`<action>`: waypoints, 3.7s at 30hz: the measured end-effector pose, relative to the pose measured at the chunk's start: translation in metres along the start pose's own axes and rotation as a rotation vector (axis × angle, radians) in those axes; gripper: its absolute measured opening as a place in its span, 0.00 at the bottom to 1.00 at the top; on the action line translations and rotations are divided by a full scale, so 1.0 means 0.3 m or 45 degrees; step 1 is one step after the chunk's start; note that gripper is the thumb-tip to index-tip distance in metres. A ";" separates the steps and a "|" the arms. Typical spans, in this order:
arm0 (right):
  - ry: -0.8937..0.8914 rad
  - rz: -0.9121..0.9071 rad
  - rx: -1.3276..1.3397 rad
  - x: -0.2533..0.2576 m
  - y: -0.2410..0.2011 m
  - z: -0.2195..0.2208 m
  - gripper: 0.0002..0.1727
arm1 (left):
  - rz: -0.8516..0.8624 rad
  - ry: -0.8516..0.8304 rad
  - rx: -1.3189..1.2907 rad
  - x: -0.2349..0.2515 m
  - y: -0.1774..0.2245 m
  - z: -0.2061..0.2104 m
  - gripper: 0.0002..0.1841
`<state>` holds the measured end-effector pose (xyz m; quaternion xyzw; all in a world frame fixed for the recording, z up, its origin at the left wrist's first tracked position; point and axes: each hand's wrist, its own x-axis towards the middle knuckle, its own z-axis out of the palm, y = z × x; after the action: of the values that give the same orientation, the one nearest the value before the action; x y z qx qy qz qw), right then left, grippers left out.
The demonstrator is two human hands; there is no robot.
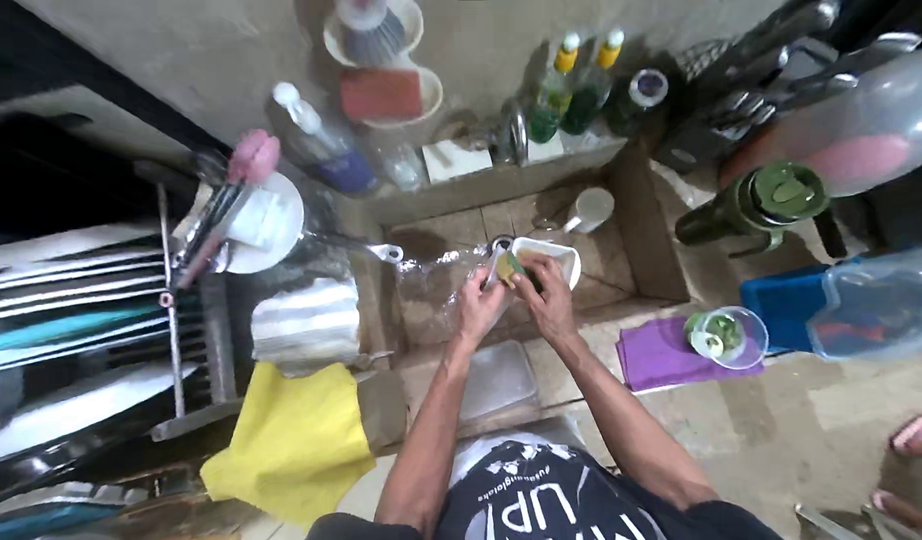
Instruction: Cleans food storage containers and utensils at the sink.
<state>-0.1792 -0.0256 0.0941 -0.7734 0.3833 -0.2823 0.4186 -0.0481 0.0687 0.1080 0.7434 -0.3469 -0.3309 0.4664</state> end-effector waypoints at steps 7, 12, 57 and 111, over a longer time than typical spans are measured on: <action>-0.192 0.632 0.141 0.041 -0.032 -0.006 0.39 | -0.233 -0.076 -0.026 0.040 -0.043 0.008 0.29; -0.323 1.038 0.516 0.129 -0.008 0.009 0.46 | -0.343 -0.178 -0.529 0.072 -0.129 0.014 0.21; -0.985 0.727 -0.408 0.259 -0.097 -0.061 0.22 | -0.641 0.146 -0.752 0.359 -0.316 0.038 0.38; 0.294 -0.178 0.319 1.068 0.385 -0.026 0.43 | -0.548 0.263 -1.160 0.323 -0.253 -0.024 0.37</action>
<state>-0.0510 -0.3359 0.0352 -0.7023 0.3359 -0.4431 0.4445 0.0259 0.0168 0.0241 0.5480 0.0414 -0.4620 0.6961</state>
